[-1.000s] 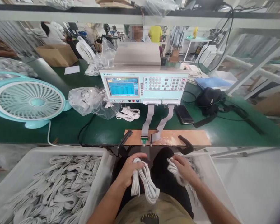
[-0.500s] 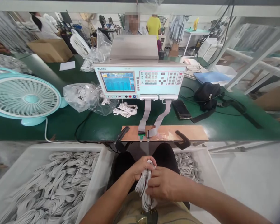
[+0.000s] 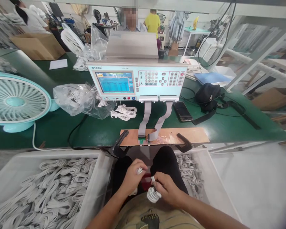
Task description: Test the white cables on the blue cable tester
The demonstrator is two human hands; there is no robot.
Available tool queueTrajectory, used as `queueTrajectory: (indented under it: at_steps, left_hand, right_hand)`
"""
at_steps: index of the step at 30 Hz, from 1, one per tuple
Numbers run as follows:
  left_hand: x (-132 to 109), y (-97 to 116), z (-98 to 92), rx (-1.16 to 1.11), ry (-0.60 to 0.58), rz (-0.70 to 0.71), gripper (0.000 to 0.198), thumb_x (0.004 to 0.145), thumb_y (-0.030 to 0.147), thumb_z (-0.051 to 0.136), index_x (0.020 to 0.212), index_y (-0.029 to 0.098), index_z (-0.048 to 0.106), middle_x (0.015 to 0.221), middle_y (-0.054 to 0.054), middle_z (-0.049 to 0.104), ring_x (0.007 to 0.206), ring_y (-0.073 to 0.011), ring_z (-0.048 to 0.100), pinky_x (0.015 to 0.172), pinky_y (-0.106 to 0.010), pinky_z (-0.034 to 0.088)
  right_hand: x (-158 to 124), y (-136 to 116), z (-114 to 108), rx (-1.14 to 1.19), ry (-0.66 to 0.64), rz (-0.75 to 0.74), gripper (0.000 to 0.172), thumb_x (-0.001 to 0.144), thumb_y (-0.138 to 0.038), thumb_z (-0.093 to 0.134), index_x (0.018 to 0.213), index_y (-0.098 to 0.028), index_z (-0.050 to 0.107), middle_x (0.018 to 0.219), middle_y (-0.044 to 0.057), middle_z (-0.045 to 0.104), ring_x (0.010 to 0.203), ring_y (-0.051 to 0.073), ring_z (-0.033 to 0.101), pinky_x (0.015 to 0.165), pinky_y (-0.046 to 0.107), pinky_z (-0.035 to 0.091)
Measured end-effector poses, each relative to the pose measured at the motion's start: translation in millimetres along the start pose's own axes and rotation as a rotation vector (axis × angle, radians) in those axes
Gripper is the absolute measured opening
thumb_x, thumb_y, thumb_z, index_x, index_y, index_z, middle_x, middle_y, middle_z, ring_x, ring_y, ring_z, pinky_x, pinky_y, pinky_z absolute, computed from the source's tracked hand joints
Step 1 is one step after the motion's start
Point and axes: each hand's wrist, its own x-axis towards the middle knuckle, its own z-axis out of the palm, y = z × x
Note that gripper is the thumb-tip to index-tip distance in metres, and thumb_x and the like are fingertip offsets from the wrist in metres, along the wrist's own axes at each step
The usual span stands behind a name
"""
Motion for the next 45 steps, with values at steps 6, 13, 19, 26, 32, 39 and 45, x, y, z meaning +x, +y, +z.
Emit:
queueTrajectory:
  at_steps: [6,13,19,26,32,39,45]
  left_hand:
    - [-15,45,-16.8,0.374,-0.237,0.332,0.018,0.07,0.016,0.063,0.086,0.024,0.063,0.081,0.0,0.06,0.08,-0.0162,0.051,0.072,-0.027,0.04]
    - [10,38,-11.8,0.411,-0.008,0.248,0.01,0.071,0.014,0.055,0.062,0.018,0.055,0.064,0.001,0.057,0.065,-0.0138,0.049,0.063,-0.026,0.039]
    - [34,12,-6.9,-0.3,0.052,-0.184,0.013,0.071,0.026,0.055,0.079,0.016,0.059,0.054,0.005,0.049,0.038,-0.0072,0.039,0.033,-0.018,0.032]
    - [33,7,-11.7,-0.837,-0.089,-0.378,0.026,0.063,0.024,0.064,0.086,0.011,0.065,0.064,-0.003,0.06,0.049,-0.011,0.052,0.03,-0.015,0.033]
    - [32,0,-1.9,-0.706,0.0,-0.296,0.024,0.065,0.026,0.066,0.086,0.013,0.063,0.058,0.001,0.055,0.04,-0.006,0.042,0.032,-0.015,0.029]
    - [43,10,-6.0,-0.182,0.12,0.026,0.025,0.078,0.036,0.053,0.063,0.016,0.058,0.053,0.004,0.046,0.042,-0.0068,0.038,0.041,-0.019,0.03]
    - [46,10,-7.7,-0.189,0.181,0.058,0.029,0.081,0.036,0.048,0.061,0.017,0.054,0.057,0.004,0.046,0.047,-0.0087,0.04,0.046,-0.02,0.032]
  right_hand:
    - [22,12,6,-0.025,0.075,0.104,0.012,0.081,-0.018,0.045,0.071,-0.018,0.052,0.066,-0.002,0.052,0.061,0.011,0.047,0.056,0.022,0.034]
    - [59,8,-8,-0.159,0.248,-0.026,0.018,0.085,-0.02,0.04,0.071,-0.019,0.05,0.068,-0.001,0.05,0.067,0.014,0.046,0.063,0.026,0.035]
    - [79,12,-6,0.023,0.395,0.071,0.021,0.085,-0.026,0.042,0.072,-0.018,0.057,0.066,0.0,0.054,0.064,0.014,0.05,0.063,0.026,0.037]
    - [84,17,-6,0.289,0.415,0.149,0.022,0.081,-0.033,0.048,0.077,-0.017,0.062,0.07,0.002,0.06,0.067,0.016,0.053,0.064,0.026,0.041]
    - [86,14,-9,0.466,0.397,0.183,0.024,0.076,-0.038,0.055,0.075,-0.016,0.064,0.066,0.001,0.06,0.062,0.015,0.052,0.061,0.026,0.04]
    - [93,2,-3,0.894,0.418,0.388,0.026,0.066,-0.039,0.065,0.071,-0.014,0.064,0.056,-0.001,0.057,0.049,0.01,0.046,0.051,0.023,0.035]
    - [94,1,-3,0.946,0.413,0.386,0.025,0.065,-0.04,0.067,0.068,-0.015,0.064,0.055,-0.001,0.058,0.049,0.011,0.047,0.051,0.023,0.035]
